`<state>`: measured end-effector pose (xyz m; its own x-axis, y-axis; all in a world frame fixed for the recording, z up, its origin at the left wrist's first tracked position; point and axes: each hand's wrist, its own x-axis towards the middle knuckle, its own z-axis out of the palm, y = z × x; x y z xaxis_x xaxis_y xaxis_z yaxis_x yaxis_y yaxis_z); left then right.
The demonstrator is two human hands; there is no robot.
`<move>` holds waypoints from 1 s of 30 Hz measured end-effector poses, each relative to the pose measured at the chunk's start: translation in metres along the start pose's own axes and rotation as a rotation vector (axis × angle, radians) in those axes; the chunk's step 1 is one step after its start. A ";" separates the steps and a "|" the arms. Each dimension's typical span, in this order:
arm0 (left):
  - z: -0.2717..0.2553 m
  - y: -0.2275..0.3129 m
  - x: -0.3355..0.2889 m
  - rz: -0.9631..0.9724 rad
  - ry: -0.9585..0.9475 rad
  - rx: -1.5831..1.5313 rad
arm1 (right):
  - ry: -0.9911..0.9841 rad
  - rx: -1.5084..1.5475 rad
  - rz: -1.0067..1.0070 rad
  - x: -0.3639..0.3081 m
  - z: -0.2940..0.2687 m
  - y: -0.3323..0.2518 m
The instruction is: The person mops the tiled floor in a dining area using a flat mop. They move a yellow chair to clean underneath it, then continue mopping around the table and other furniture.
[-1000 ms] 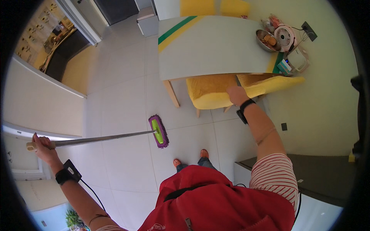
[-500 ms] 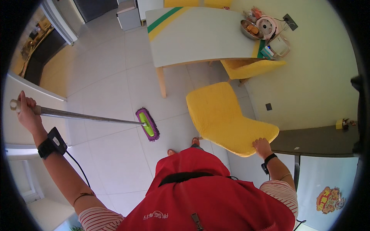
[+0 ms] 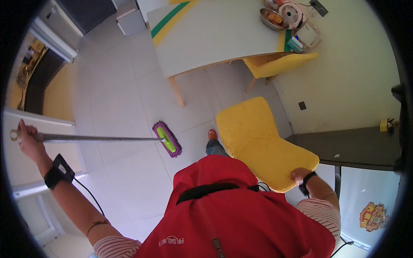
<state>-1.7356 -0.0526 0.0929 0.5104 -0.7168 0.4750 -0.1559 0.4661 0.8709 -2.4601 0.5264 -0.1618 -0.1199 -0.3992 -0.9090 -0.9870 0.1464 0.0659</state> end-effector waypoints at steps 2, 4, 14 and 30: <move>0.010 -0.007 0.008 0.015 0.063 0.083 | -0.104 0.346 0.072 0.031 -0.043 0.037; 0.027 -0.015 0.014 -0.011 0.036 0.141 | 0.131 0.435 0.344 0.085 -0.097 0.078; 0.155 -0.018 -0.016 -0.031 -0.052 0.270 | 1.468 1.281 0.541 0.250 -0.373 0.282; 0.257 -0.043 -0.007 -0.057 -0.002 0.396 | 1.400 1.516 0.971 0.262 -0.370 0.397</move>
<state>-1.9499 -0.2011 0.0848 0.5262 -0.7368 0.4245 -0.4415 0.1899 0.8769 -2.9228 0.1450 -0.2215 -0.9932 0.1164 -0.0057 0.0864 0.7025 -0.7064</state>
